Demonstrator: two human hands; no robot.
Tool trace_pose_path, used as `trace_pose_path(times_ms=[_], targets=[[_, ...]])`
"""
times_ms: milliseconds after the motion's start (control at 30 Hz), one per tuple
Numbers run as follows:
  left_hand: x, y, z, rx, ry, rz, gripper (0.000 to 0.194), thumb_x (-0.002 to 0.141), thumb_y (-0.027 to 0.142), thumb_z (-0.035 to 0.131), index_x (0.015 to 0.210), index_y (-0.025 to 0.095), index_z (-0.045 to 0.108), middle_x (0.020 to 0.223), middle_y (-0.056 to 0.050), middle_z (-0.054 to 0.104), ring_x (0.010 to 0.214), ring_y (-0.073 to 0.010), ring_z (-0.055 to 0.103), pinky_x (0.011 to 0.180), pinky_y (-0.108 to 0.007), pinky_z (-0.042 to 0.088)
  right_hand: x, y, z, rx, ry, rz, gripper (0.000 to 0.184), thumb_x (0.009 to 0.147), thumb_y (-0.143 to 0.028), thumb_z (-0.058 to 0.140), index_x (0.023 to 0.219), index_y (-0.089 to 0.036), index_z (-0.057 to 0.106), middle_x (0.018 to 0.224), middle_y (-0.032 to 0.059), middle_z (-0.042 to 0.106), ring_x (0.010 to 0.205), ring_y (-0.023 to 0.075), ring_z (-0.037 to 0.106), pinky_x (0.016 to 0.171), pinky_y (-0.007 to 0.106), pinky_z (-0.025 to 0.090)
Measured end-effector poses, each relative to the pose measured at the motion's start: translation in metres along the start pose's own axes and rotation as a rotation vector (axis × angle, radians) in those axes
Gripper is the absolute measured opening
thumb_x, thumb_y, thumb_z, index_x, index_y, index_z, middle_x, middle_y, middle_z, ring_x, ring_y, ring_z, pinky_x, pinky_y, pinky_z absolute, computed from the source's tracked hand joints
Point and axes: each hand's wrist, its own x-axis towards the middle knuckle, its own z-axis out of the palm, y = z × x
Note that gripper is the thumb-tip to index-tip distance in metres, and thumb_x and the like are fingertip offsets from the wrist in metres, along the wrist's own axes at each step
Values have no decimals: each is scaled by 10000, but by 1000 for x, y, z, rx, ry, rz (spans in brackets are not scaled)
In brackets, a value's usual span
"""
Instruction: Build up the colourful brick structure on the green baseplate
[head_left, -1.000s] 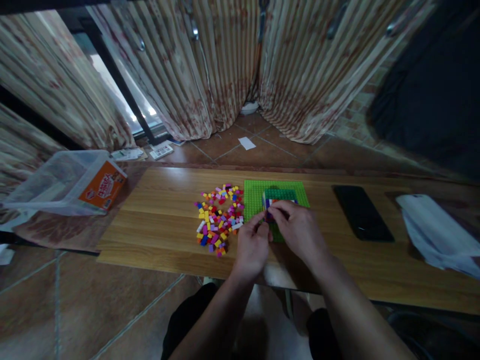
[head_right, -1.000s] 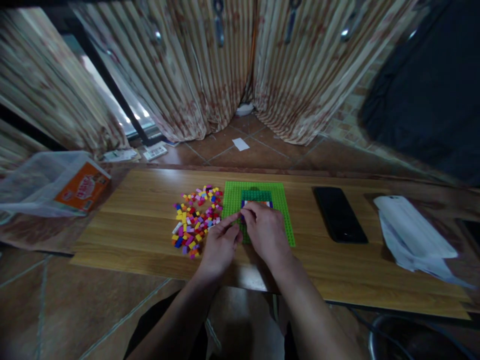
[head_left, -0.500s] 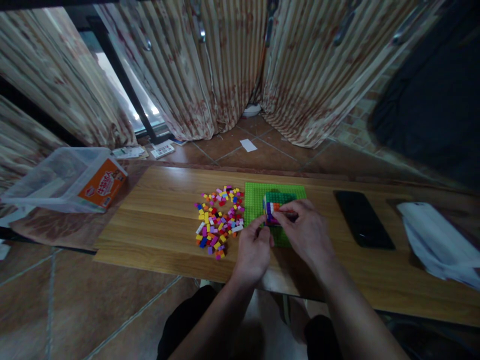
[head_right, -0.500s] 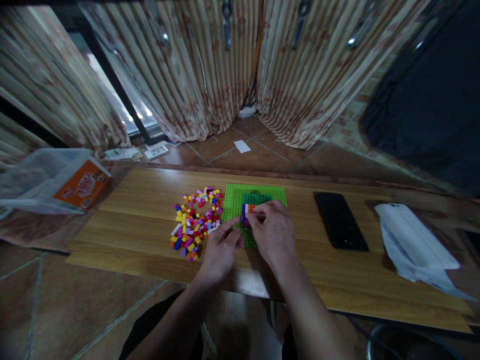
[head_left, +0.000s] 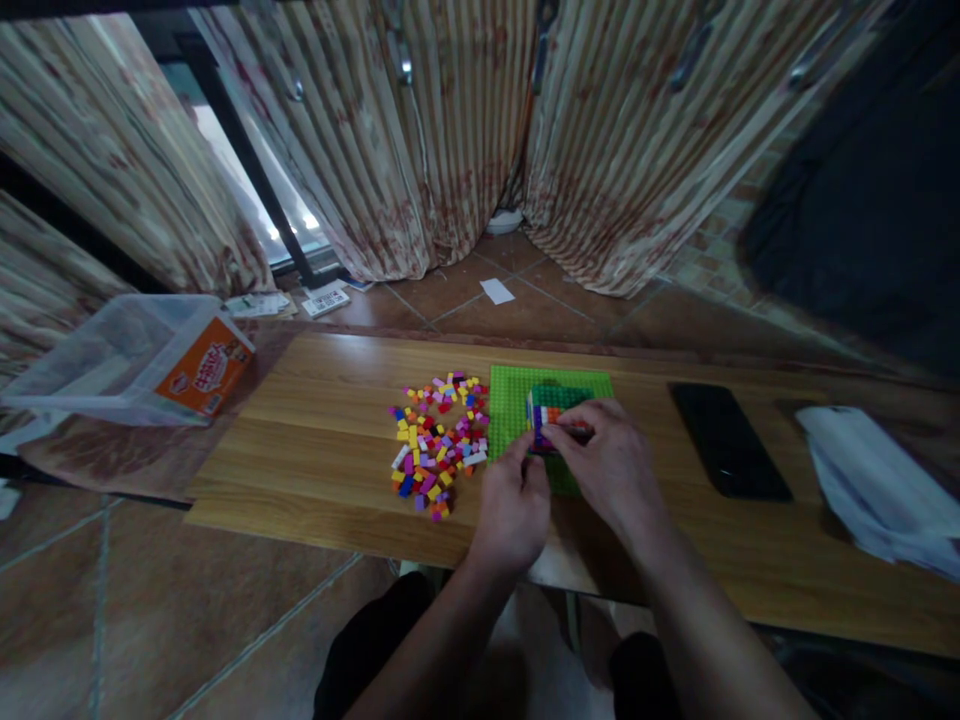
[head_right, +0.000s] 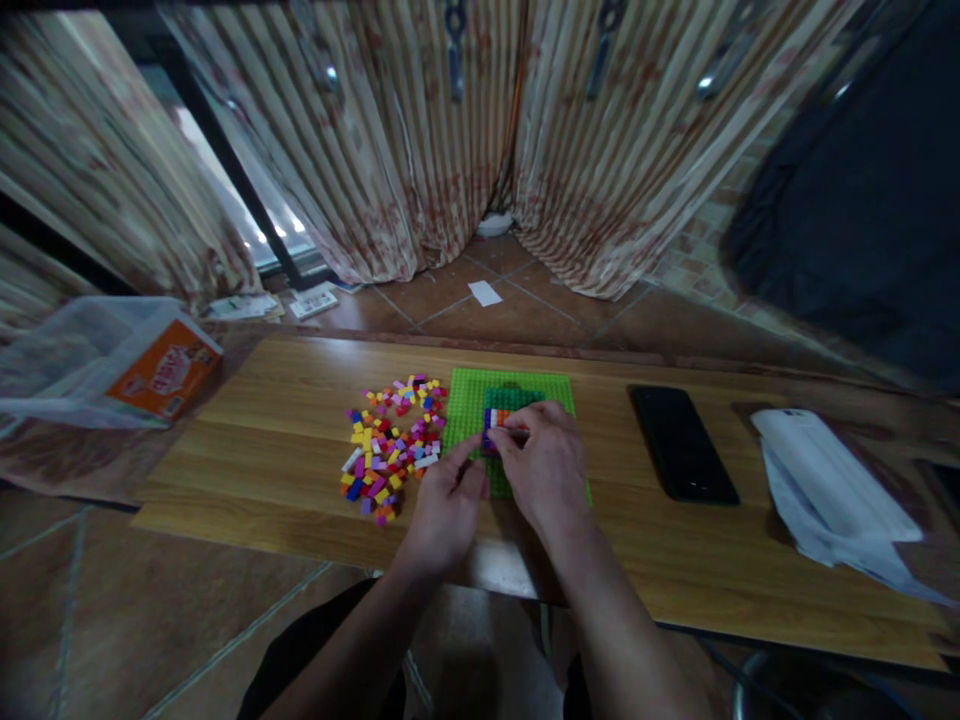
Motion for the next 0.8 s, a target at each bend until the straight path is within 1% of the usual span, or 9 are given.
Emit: trace_pose_path(times_ms=[67,133,233,367,433,533,633,733,800], targets=[[-1,1,0,49,0,31,395,879,186,447,1218,174,647,873,-73,711,819,-207,639,785,-318,495,0,0,0,6,-7,-5,147,802,-320,650,726,-195,665,824,63,613,783,222,602,758,382,485],[-2,2,1,116,-1,42,404,886,195,447,1243,156,632,1028,-118,722,948,-242,657,883,-360,494,0,0,0,6,2,-20,139,798,-309,653,711,-201,660,814,60,612,797,226,600,769,385,482],[-2,3,1,228,3,37,418,894,200,441,1266,124,617,1152,-171,699,1042,-278,657,961,-400,476,1,0,-1,14,6,-24,135,795,-303,655,693,-213,656,810,53,611,797,224,599,769,384,481],[-2,3,2,337,8,35,453,904,212,428,1315,104,585,1138,-209,700,1043,-314,666,980,-440,464,2,1,1,9,-15,-6,105,783,-274,652,695,-215,653,822,46,600,778,215,597,753,380,486],[-2,2,3,362,13,41,458,899,215,440,1321,112,583,1108,-206,710,1035,-319,668,987,-446,458,2,1,3,-9,-13,-11,69,774,-236,635,711,-213,649,843,47,593,785,211,591,759,377,488],[-2,0,3,333,34,40,447,873,210,492,1300,136,605,1051,-180,729,1050,-311,663,1006,-424,449,1,2,5,-17,5,-29,56,766,-208,616,717,-215,640,851,46,588,803,209,586,778,375,488],[-1,0,3,308,38,34,448,872,202,489,1299,130,604,1057,-178,728,1067,-303,659,1009,-412,450,1,3,4,-5,9,-40,65,770,-218,617,709,-216,640,840,48,591,823,217,587,794,382,486],[0,1,3,327,17,43,449,891,198,443,1303,112,599,1118,-195,711,1066,-301,662,1000,-416,456,2,5,0,44,-29,-41,88,794,-244,612,726,-209,656,843,53,601,817,215,597,786,380,490],[0,1,2,344,16,36,447,892,195,436,1296,104,604,1117,-201,710,1053,-302,667,989,-418,462,3,6,-2,81,-52,-37,124,819,-283,606,751,-204,673,844,56,610,802,210,608,767,375,495]])
